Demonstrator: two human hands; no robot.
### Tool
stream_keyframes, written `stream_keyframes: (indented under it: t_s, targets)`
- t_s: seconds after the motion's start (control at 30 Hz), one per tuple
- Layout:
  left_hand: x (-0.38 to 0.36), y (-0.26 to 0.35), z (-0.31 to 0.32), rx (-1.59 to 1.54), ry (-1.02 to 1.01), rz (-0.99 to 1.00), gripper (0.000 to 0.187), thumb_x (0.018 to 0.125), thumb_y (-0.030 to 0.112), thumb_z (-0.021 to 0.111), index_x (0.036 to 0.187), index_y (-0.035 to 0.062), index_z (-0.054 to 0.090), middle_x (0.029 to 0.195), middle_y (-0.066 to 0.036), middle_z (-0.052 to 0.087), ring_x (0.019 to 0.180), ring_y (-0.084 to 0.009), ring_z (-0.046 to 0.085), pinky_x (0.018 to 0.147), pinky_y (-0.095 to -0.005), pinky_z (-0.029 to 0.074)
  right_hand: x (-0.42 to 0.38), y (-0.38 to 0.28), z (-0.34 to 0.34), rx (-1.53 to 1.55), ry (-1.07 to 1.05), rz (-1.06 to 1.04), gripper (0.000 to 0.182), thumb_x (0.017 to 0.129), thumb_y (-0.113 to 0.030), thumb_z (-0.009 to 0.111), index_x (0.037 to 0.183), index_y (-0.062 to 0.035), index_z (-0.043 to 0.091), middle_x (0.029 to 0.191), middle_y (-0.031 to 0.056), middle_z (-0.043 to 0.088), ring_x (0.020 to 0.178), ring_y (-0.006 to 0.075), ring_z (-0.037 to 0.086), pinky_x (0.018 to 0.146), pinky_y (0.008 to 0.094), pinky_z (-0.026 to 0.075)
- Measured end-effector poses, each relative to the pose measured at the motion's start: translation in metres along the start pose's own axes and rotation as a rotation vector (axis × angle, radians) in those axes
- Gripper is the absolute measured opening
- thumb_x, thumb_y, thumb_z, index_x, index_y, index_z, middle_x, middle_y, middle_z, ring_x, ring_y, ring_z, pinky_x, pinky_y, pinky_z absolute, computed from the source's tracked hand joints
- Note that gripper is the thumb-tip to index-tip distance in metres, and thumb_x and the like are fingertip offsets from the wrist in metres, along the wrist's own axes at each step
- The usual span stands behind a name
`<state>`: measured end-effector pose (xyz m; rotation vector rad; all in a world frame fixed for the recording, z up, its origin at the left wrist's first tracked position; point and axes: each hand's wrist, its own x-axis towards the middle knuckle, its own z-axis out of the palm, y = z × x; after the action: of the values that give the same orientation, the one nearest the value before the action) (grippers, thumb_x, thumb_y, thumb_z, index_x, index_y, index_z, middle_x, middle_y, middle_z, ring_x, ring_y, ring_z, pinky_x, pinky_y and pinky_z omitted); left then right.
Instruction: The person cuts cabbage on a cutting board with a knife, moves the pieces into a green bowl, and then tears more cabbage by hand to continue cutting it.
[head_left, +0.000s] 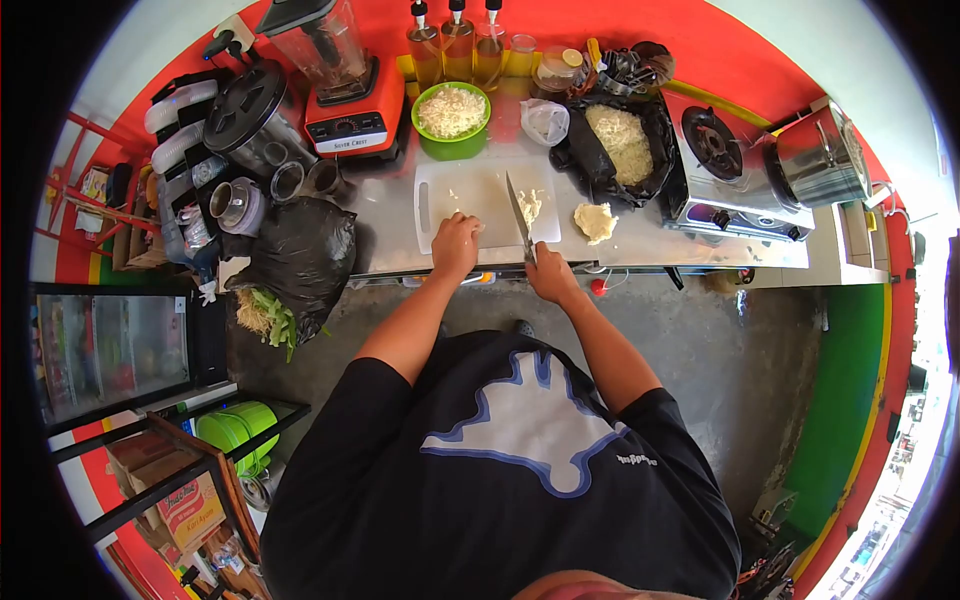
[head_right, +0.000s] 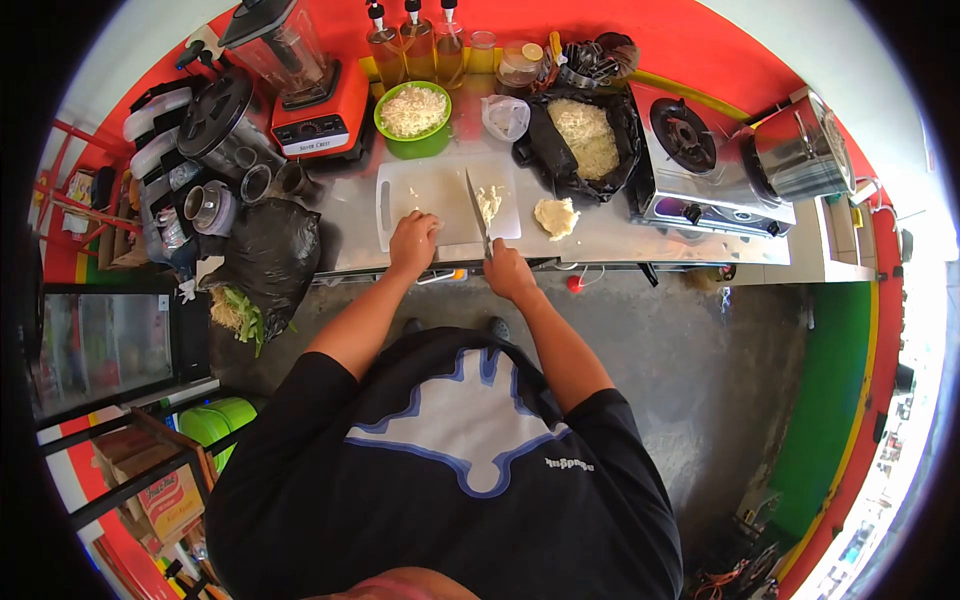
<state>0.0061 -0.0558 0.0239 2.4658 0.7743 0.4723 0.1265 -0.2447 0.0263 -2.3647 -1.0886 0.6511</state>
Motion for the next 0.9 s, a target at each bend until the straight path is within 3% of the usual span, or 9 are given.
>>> stream_keyframes:
  t_s: [0.2, 0.4, 0.5, 0.7, 0.9]
  targets:
    - [0.007, 0.000, 0.010, 0.071, -0.005, 0.055, 0.008, 0.086, 0.010, 0.063, 0.087, 0.0093, 0.070, 0.093, -0.007, 0.063, 0.094, -0.0292, 0.061, 0.080, -0.0407, 0.054, 0.010, -0.029, 0.000, -0.022, -0.063, -0.013, 0.035, 0.092, -0.020, 0.060, 0.109, 0.0070, 0.046, 0.092, 0.0356, 0.065, 0.091, 0.0532, 0.063, 0.084, 0.0583, 0.049]
    - [0.011, -0.002, 0.019, 0.060, -0.037, 0.121, 0.015, 0.085, 0.007, 0.056, 0.082, 0.0060, 0.070, 0.092, -0.012, 0.064, 0.093, -0.0325, 0.063, 0.081, -0.0432, 0.054, 0.017, -0.066, 0.005, -0.237, -0.190, 0.076, 0.025, 0.095, -0.014, 0.050, 0.112, 0.0042, 0.048, 0.101, 0.0303, 0.068, 0.098, 0.0450, 0.069, 0.086, 0.0514, 0.055]
    - [0.014, -0.001, 0.019, 0.071, -0.081, 0.127, 0.014, 0.082, 0.005, 0.056, 0.081, 0.0057, 0.071, 0.089, -0.013, 0.065, 0.090, -0.0342, 0.064, 0.080, -0.0445, 0.054, 0.014, -0.077, 0.005, -0.351, -0.216, 0.113, 0.027, 0.094, -0.013, 0.052, 0.114, 0.0038, 0.047, 0.099, 0.0268, 0.070, 0.097, 0.0407, 0.071, 0.083, 0.0474, 0.058]
    - [0.012, 0.000, 0.025, 0.026, -0.016, 0.090, 0.010, 0.078, 0.002, 0.060, 0.079, 0.0039, 0.070, 0.085, -0.015, 0.065, 0.085, -0.0360, 0.065, 0.077, -0.0459, 0.053, 0.006, -0.080, 0.026, -0.331, -0.124, 0.123, 0.028, 0.090, -0.008, 0.056, 0.113, 0.0033, 0.043, 0.092, 0.0258, 0.071, 0.090, 0.0409, 0.072, 0.078, 0.0473, 0.059]
    - [0.009, -0.001, 0.025, -0.057, 0.049, 0.017, 0.004, 0.079, 0.005, 0.066, 0.081, 0.0033, 0.070, 0.085, -0.014, 0.064, 0.083, -0.0363, 0.064, 0.076, -0.0458, 0.052, 0.013, -0.080, 0.020, -0.313, -0.164, 0.139, 0.027, 0.091, -0.008, 0.056, 0.113, 0.0021, 0.043, 0.097, 0.0273, 0.071, 0.095, 0.0420, 0.071, 0.083, 0.0485, 0.057]
